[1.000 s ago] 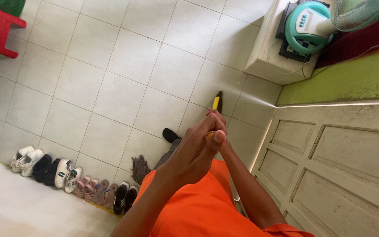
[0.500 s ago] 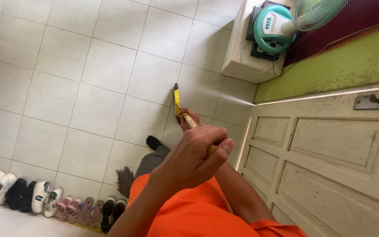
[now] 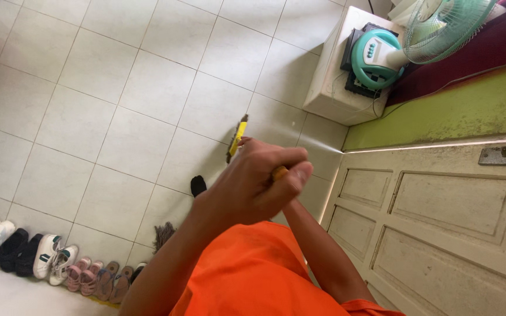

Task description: The person sweeps debris from the floor using a broom and a dustpan.

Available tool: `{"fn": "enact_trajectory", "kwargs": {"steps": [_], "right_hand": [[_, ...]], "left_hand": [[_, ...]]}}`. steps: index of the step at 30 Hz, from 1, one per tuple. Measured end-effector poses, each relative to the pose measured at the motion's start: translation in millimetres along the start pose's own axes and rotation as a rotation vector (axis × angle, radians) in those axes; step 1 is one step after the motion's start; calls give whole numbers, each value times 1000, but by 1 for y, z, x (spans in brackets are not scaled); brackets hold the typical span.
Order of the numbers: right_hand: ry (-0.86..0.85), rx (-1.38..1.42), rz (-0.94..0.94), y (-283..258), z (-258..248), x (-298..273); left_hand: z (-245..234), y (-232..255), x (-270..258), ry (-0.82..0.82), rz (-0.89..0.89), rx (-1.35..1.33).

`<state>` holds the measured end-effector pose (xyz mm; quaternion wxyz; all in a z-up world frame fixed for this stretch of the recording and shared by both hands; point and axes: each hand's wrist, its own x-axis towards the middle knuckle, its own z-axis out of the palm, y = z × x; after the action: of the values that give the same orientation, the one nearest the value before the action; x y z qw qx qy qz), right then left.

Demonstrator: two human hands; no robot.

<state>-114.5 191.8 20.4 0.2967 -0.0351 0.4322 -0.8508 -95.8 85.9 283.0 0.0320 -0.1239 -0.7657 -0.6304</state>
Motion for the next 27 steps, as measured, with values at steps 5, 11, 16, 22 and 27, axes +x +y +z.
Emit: {"fn": "enact_trajectory", "kwargs": {"steps": [5,11,16,22,27], "right_hand": [[-4,41,55,-32,60,18],[-54,183,-175,-34,114,12],[95,539,-140,4,105,19],[363,-785,-218,50,76,52],[379,-920,-33,70,99,61]], "left_hand": [[-41,-8,-15,116,-19,-63],[-61,-9,-18,145,130,-211],[-94,-20,-20,147,259,-84],[-140,-55,-33,24,103,-219],[-153,-99,-43,54,-276,-309]]}}
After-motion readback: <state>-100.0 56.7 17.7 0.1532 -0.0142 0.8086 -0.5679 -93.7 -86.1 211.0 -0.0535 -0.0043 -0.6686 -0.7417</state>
